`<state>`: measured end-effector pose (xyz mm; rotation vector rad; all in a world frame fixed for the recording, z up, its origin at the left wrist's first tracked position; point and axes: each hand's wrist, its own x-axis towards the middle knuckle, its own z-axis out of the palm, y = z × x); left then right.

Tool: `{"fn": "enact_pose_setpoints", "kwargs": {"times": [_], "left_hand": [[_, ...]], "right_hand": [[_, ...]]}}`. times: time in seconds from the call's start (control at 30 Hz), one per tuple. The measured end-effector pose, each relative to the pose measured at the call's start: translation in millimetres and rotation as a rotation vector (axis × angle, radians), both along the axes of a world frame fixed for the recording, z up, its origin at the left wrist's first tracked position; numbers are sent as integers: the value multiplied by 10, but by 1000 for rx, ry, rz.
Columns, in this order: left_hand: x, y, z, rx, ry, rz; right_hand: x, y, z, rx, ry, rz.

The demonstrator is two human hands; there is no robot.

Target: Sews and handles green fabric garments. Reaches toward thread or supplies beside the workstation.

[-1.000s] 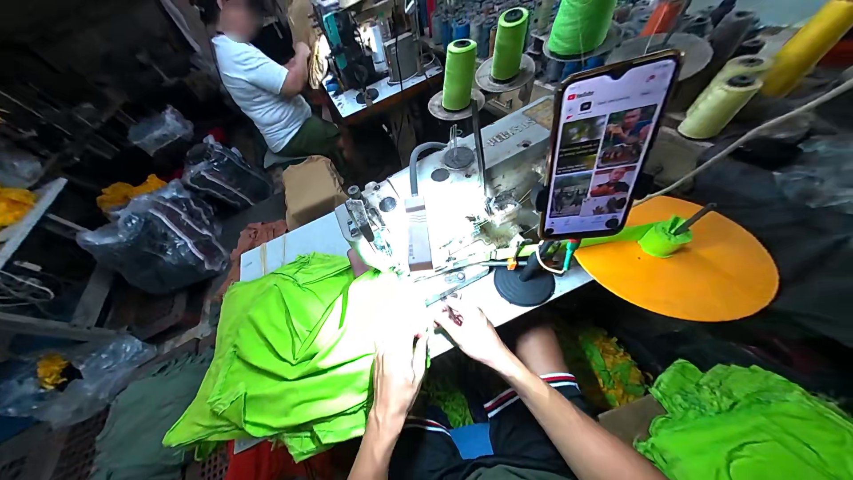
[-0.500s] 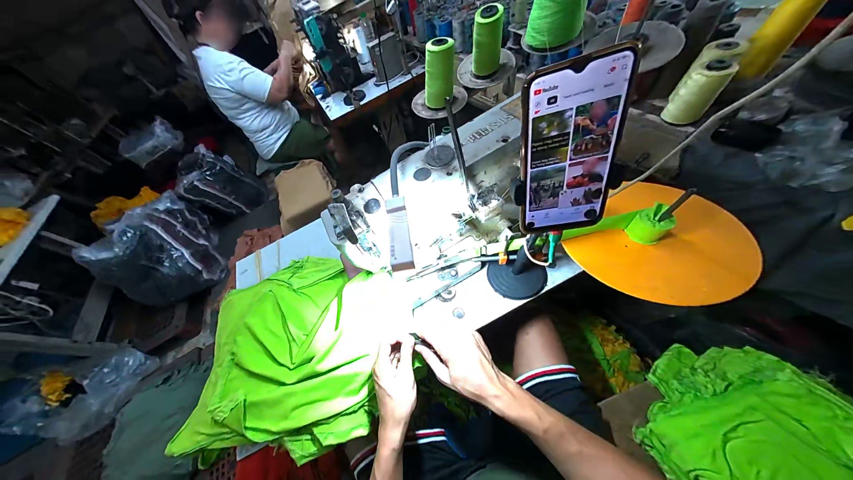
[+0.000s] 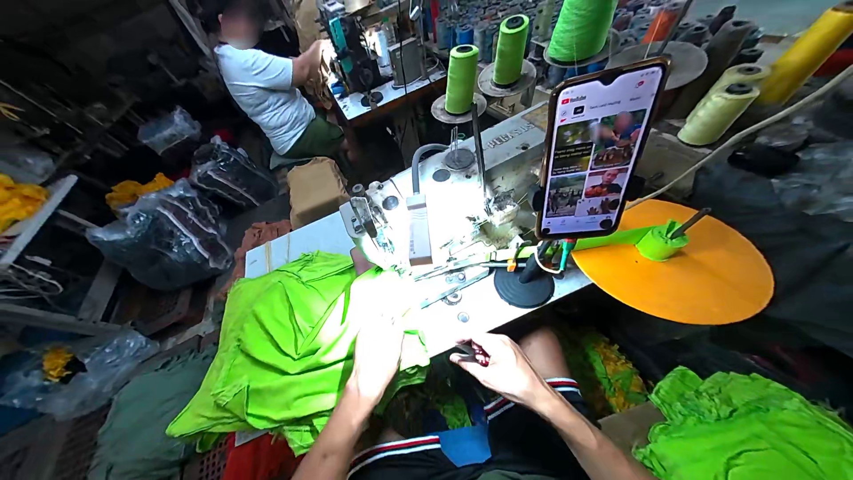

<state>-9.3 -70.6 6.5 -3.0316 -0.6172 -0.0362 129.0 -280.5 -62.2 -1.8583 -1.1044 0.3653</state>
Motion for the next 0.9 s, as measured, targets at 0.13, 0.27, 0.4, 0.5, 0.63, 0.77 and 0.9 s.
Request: {"fn": "enact_pose_setpoints", "kwargs": {"times": [0.13,0.27,0.4,0.5,0.63,0.77,0.9], "left_hand": [[-109,62,378,-19,-108,-269],[-318,-133,689,-157,-84,-393],[-433,-201,797,-107,-99,-446],[-458,-79,873,-94,-64,-441],[-402,442,999,-44,44,-291],[-341,674,1043,-120,-17,-314],[-292,537,1053,-103,-101,-326]], "right_hand": [[75,242,363,152,-137,98],[260,707,646,246,-194,473],[367,911,818,200,-224,828],[368,688,796,136,-116,861],[250,407,503,34,15,595],[188,521,268,142,112,484],[241,696,301,165,55,408]]}}
